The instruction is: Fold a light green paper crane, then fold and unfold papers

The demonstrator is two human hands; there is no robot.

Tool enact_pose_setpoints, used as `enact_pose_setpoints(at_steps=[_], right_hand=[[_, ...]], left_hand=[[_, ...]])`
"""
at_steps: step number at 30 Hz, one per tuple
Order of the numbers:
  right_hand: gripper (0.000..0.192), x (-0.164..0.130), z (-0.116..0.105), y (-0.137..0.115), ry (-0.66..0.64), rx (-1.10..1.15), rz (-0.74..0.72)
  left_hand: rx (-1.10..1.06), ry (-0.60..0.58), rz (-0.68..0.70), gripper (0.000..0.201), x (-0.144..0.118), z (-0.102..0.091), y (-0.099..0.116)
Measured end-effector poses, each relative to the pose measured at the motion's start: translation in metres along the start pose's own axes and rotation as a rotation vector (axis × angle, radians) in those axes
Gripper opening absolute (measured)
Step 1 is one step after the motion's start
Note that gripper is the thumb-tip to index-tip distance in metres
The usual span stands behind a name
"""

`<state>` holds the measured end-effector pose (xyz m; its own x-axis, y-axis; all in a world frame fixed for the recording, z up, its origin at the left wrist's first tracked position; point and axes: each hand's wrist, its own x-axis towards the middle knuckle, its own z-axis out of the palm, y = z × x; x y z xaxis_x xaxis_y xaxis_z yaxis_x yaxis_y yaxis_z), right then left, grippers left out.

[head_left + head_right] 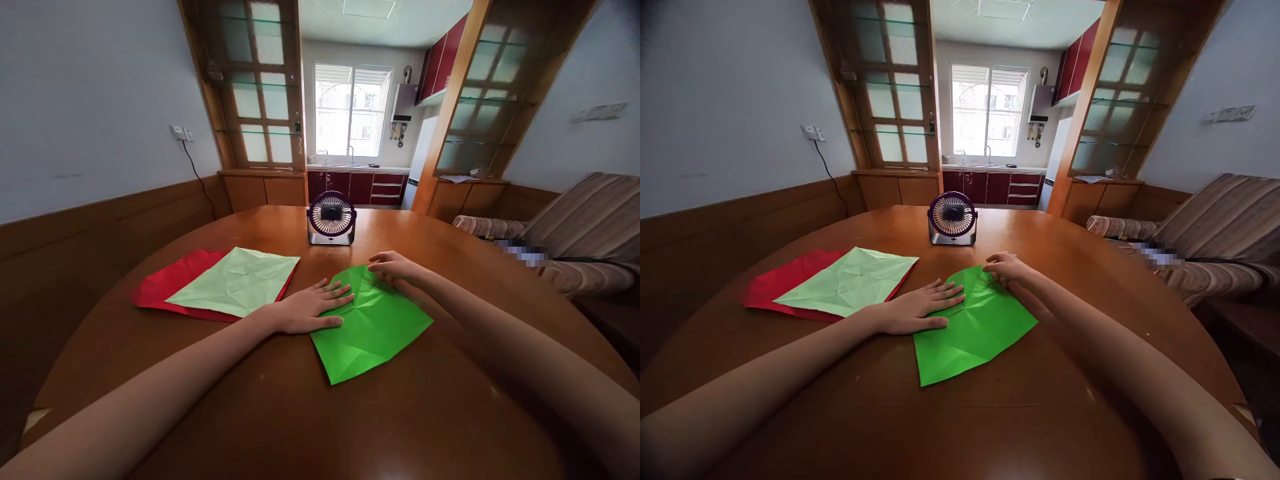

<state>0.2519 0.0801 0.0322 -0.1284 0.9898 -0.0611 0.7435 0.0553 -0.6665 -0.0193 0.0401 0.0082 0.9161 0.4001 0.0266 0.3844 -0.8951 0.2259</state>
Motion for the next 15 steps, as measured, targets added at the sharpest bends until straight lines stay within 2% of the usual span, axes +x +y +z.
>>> enact_pose_setpoints(at_steps=[3,6,9,11,15], right_hand=[[0.055,0.0,0.003,-0.001,0.007,0.135,0.082],[0.052,-0.007,0.008,-0.002,-0.027,0.385,0.121],[0.039,-0.017,0.015,-0.001,-0.108,0.566,0.052],[0.036,-0.023,0.019,0.003,-0.107,0.625,-0.025],[0.034,-0.029,0.026,0.016,-0.056,0.538,-0.184]], left_hand=[[-0.109,0.043,0.02,0.048,-0.001,0.0,-0.005],[-0.135,0.12,-0.014,0.044,-0.002,0.004,-0.007],[-0.069,0.172,-0.062,0.046,-0.001,0.007,-0.004],[-0.001,0.172,-0.098,0.05,0.0,0.007,-0.001],[0.114,0.139,-0.18,0.062,0.002,0.009,0.0]])
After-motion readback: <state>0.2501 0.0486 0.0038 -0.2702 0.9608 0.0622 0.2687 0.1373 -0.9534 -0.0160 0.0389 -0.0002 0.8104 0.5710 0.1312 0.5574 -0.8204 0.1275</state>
